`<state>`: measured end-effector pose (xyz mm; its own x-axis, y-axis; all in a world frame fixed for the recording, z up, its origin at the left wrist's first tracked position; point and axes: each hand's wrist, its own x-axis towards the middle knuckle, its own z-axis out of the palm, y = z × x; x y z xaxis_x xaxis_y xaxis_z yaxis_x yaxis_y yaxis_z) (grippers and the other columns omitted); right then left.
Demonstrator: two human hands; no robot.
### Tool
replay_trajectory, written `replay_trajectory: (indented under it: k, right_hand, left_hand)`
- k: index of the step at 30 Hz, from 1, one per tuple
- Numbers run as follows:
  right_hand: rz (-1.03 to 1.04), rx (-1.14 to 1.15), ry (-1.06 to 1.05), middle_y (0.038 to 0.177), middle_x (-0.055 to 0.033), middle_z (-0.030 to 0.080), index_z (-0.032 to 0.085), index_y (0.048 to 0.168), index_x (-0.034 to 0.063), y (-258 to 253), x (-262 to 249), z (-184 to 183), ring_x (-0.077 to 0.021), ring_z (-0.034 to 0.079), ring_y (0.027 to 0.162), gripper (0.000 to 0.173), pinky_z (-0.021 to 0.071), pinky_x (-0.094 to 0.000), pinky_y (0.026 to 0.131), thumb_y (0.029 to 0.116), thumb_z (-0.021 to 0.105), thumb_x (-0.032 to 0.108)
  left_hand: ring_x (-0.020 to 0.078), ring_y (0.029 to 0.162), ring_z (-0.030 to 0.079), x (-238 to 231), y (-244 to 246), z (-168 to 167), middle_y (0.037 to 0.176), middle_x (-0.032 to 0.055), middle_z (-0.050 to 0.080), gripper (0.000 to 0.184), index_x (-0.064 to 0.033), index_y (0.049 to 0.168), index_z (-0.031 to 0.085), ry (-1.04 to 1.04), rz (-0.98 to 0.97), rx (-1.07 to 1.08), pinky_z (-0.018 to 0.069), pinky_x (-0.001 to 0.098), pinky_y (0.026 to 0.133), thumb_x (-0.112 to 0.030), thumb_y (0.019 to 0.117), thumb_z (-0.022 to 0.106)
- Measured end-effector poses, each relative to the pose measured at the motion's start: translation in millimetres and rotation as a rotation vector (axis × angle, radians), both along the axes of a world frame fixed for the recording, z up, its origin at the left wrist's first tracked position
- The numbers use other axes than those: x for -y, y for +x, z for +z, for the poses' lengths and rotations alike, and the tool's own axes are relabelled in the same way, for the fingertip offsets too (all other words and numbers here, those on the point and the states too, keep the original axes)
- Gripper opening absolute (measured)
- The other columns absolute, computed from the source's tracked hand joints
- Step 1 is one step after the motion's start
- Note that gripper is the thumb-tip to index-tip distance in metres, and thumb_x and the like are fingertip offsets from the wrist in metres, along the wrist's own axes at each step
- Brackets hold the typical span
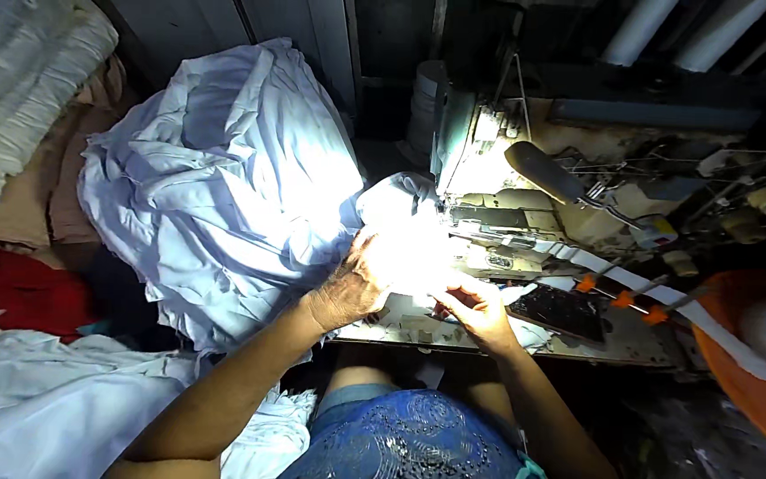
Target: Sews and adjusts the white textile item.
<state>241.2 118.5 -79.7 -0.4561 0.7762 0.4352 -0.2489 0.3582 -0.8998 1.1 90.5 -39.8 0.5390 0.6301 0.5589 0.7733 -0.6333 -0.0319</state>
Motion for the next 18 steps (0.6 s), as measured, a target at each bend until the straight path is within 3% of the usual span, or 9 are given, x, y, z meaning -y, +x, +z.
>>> replay_trajectory:
  k: [2, 4, 5, 7, 8, 10, 12, 18]
  right_hand:
    - [-0.032, -0.015, 0.022, 0.083, 0.0019, 0.073, 0.071, 0.095, -0.0006, 1, 5, -4, -0.0038, 0.07, 0.071, 0.007, 0.0613, -0.0216, 0.067, 0.0949, 0.064, -0.001]
    - [-0.064, -0.027, 0.075, 0.084, 0.0005, 0.075, 0.072, 0.095, -0.0011, 4, 9, -11, -0.004, 0.071, 0.072, 0.008, 0.0617, -0.0217, 0.069, 0.0943, 0.064, -0.001]
    - [-0.086, -0.03, 0.112, 0.083, 0.0007, 0.075, 0.073, 0.094, -0.0003, 6, 10, -14, -0.0034, 0.071, 0.072, 0.008, 0.0616, -0.021, 0.069, 0.0939, 0.064, -0.001]
    - [-0.117, -0.064, 0.137, 0.083, 0.0005, 0.076, 0.074, 0.093, 0.0012, 8, 10, -19, -0.004, 0.072, 0.073, 0.008, 0.0626, -0.0216, 0.07, 0.0935, 0.066, 0.0]
    - [-0.122, -0.082, 0.128, 0.083, 0.0005, 0.076, 0.075, 0.094, 0.0023, 9, 10, -21, -0.0047, 0.073, 0.073, 0.008, 0.063, -0.0223, 0.07, 0.0933, 0.067, 0.0]
    - [-0.121, -0.091, 0.11, 0.083, -0.0001, 0.076, 0.075, 0.092, 0.0028, 10, 10, -25, -0.0061, 0.073, 0.072, 0.008, 0.0635, -0.0232, 0.069, 0.0929, 0.068, 0.0]
    - [-0.112, -0.084, 0.102, 0.083, 0.0001, 0.076, 0.075, 0.091, 0.0036, 10, 9, -28, -0.0061, 0.073, 0.072, 0.009, 0.0635, -0.0234, 0.07, 0.0935, 0.067, 0.001]
    - [-0.128, -0.075, 0.142, 0.087, 0.0006, 0.075, 0.075, 0.092, 0.0028, 2, -12, -26, -0.0056, 0.072, 0.073, 0.013, 0.0635, -0.0241, 0.07, 0.0965, 0.063, 0.002]
  left_hand:
    - [0.0296, 0.093, 0.069, 8, 8, 6, 0.089, 0.012, 0.072, 0.028, -0.0067, 0.09, 0.075, -0.036, -0.066, 0.023, 0.0509, 0.0493, 0.092, -0.022, 0.0997, 0.053]
    - [0.0221, 0.084, 0.069, 17, 20, 13, 0.084, 0.008, 0.072, 0.032, -0.0105, 0.091, 0.074, -0.069, -0.133, 0.069, 0.0541, 0.0406, 0.079, -0.034, 0.0988, 0.054]
    - [0.0219, 0.084, 0.069, 19, 24, 11, 0.084, 0.0078, 0.072, 0.037, -0.0117, 0.092, 0.075, -0.058, -0.147, 0.06, 0.0541, 0.0408, 0.078, -0.042, 0.0976, 0.054]
    - [0.0277, 0.088, 0.069, 12, 26, -8, 0.087, 0.0095, 0.072, 0.044, -0.0123, 0.096, 0.075, 0.008, -0.138, -0.017, 0.0523, 0.048, 0.083, -0.05, 0.0966, 0.053]
    - [0.0307, 0.094, 0.069, 6, 22, -22, 0.092, 0.0105, 0.073, 0.04, -0.0127, 0.097, 0.076, 0.029, -0.11, -0.05, 0.0505, 0.0513, 0.09, -0.046, 0.0968, 0.054]
    - [0.0368, 0.097, 0.068, -5, 16, -38, 0.091, 0.0147, 0.072, 0.024, -0.0077, 0.087, 0.074, 0.107, -0.011, -0.089, 0.0469, 0.0563, 0.097, -0.022, 0.093, 0.056]
    - [0.0394, 0.105, 0.069, -9, 14, -33, 0.099, 0.019, 0.074, 0.025, -0.0023, 0.09, 0.074, 0.186, 0.1, -0.09, 0.046, 0.0555, 0.104, -0.015, 0.0952, 0.054]
    - [0.0393, 0.112, 0.067, -27, 14, -4, 0.103, 0.0208, 0.074, 0.023, 0.0, 0.09, 0.074, 0.216, 0.06, -0.023, 0.0424, 0.0542, 0.11, -0.012, 0.0959, 0.055]
